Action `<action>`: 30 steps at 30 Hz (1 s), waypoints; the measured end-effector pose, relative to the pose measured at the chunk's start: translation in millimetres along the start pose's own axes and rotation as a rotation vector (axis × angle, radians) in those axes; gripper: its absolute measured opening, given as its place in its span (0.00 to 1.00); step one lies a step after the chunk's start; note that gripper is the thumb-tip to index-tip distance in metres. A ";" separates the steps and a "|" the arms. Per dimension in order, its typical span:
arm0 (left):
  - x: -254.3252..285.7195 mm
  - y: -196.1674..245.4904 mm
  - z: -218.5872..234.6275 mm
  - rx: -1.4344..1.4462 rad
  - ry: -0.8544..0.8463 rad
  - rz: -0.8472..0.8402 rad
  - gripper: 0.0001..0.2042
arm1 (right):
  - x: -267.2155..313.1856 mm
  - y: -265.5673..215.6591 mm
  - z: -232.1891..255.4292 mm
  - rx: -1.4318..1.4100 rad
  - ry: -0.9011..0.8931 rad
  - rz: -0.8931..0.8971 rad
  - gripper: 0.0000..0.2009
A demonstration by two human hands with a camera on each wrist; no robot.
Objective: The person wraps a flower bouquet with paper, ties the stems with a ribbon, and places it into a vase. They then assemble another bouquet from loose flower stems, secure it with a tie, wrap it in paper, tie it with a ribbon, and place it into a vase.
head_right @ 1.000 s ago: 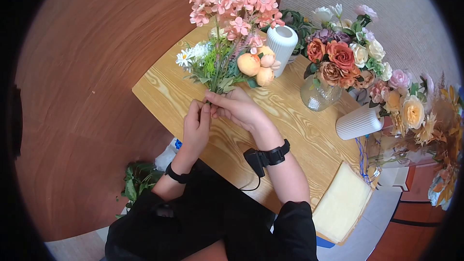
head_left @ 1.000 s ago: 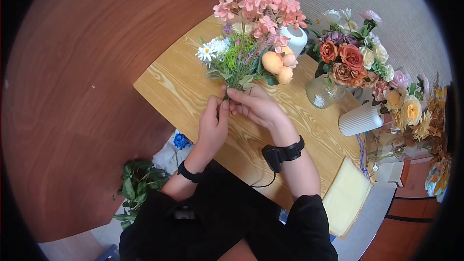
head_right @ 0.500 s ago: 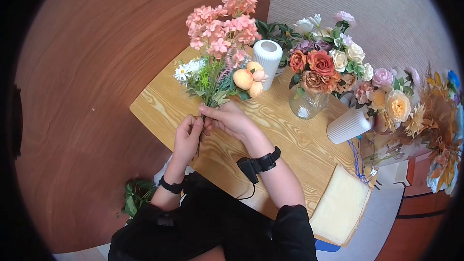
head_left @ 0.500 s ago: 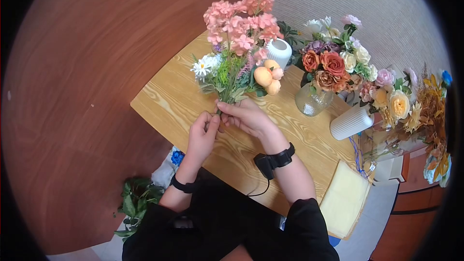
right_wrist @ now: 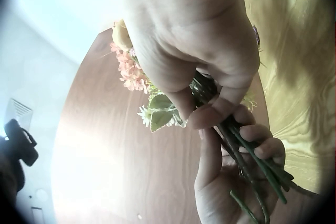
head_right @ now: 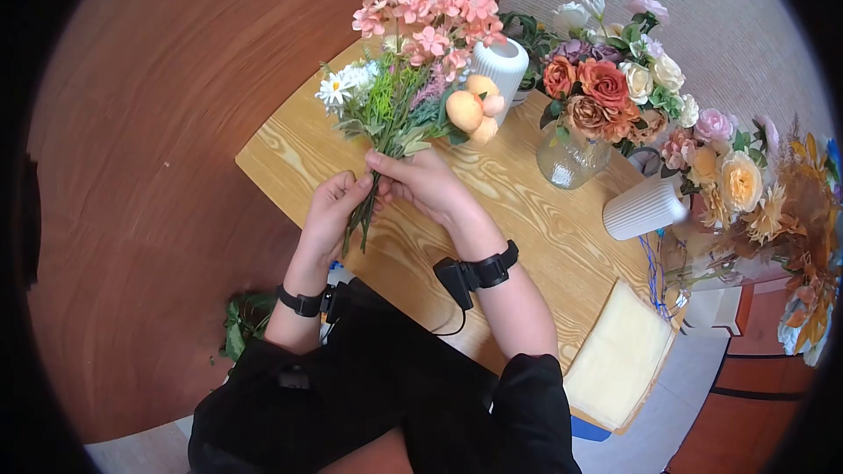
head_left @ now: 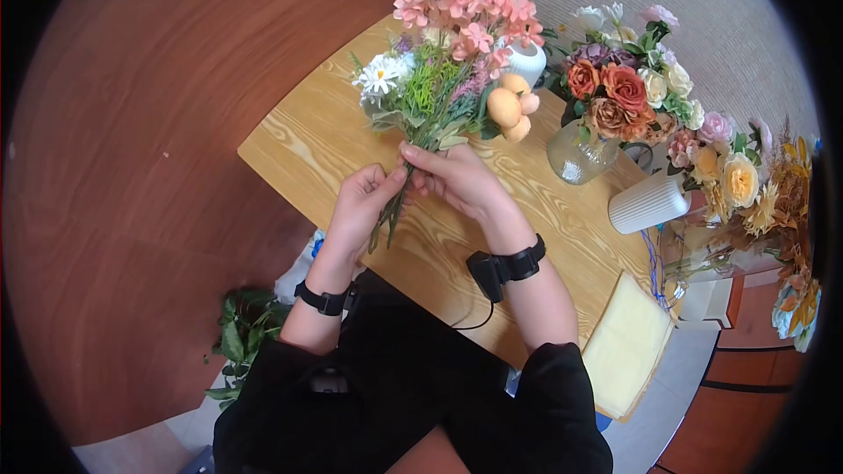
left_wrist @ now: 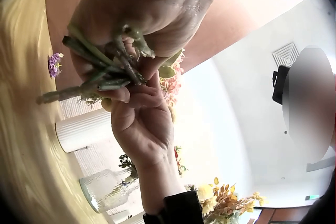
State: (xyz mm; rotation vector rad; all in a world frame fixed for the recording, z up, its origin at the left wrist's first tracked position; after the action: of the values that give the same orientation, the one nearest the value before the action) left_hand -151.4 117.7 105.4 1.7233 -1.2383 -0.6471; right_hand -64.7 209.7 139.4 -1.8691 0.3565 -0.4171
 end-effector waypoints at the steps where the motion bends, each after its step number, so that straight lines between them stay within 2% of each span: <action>1: 0.0 -0.1 1.7 0.001 0.007 0.002 0.12 | -0.2 -0.9 -0.8 0.017 -0.008 0.007 0.08; 3: 1.3 -3.6 -0.6 0.072 0.001 0.102 0.12 | 0.3 -0.8 -2.5 0.015 -0.013 0.003 0.08; 7: 2.3 -7.6 -3.7 0.109 -0.030 0.150 0.10 | -2.2 2.5 0.7 0.028 -0.009 0.006 0.08; 9: 1.0 -2.6 -12.7 0.086 -0.060 0.029 0.09 | -2.9 1.6 0.6 0.054 0.004 0.021 0.08; 13: 4.7 -6.1 -23.7 -0.027 -0.039 0.022 0.10 | -3.4 3.0 3.7 0.202 0.021 0.016 0.09; 14: 2.4 -8.2 -22.7 -0.094 -0.035 -0.033 0.09 | -3.0 4.7 1.4 0.199 0.020 0.011 0.09; 17: -1.0 -8.3 -24.2 -0.209 -0.029 -0.128 0.09 | -5.1 2.3 0.5 0.229 0.128 0.058 0.10; 19: 0.6 -6.7 -28.5 -0.258 -0.025 -0.165 0.10 | -5.0 -0.5 3.1 0.349 0.224 0.101 0.11; 21: 0.7 -5.9 -25.0 -0.381 0.083 -0.178 0.12 | -3.7 0.3 2.2 0.382 0.230 0.073 0.11; 22: -0.4 -8.6 -25.1 -0.384 0.080 -0.176 0.12 | -2.6 0.0 2.2 0.421 0.236 0.046 0.11; 24: 0.9 -1.8 -30.6 -0.452 0.048 -0.341 0.14 | 6.3 -14.8 -2.7 0.495 0.256 0.054 0.11; 26: 1.9 -3.2 -31.1 -0.412 0.033 -0.306 0.14 | 13.3 -18.3 -0.1 0.573 0.279 0.056 0.11; 28: 7.2 4.4 -33.6 -0.377 0.023 -0.275 0.15 | 17.9 -26.1 5.0 0.835 0.352 0.132 0.09; 29: 10.0 2.0 -35.1 -0.199 0.003 -0.150 0.15 | 22.2 -30.6 4.7 0.834 0.356 0.136 0.09; 30: 13.0 -3.7 -36.2 -0.021 -0.019 -0.026 0.16 | 31.8 -47.1 -0.5 0.903 0.388 0.250 0.09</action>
State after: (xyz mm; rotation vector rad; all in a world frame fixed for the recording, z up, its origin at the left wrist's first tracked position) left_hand -115.6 118.9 120.1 1.7216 -1.2198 -0.6909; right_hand -34.6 210.5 187.7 -0.8487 0.5420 -0.6378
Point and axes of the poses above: each hand's wrist, its own x-axis away from the middle knuckle, its own z-axis out of the back of the hand, y = z × x, the point moved 8 cm from there along -x, towards the middle knuckle, and after that the axes turned 10 degrees about x, right-handed, at the moved point
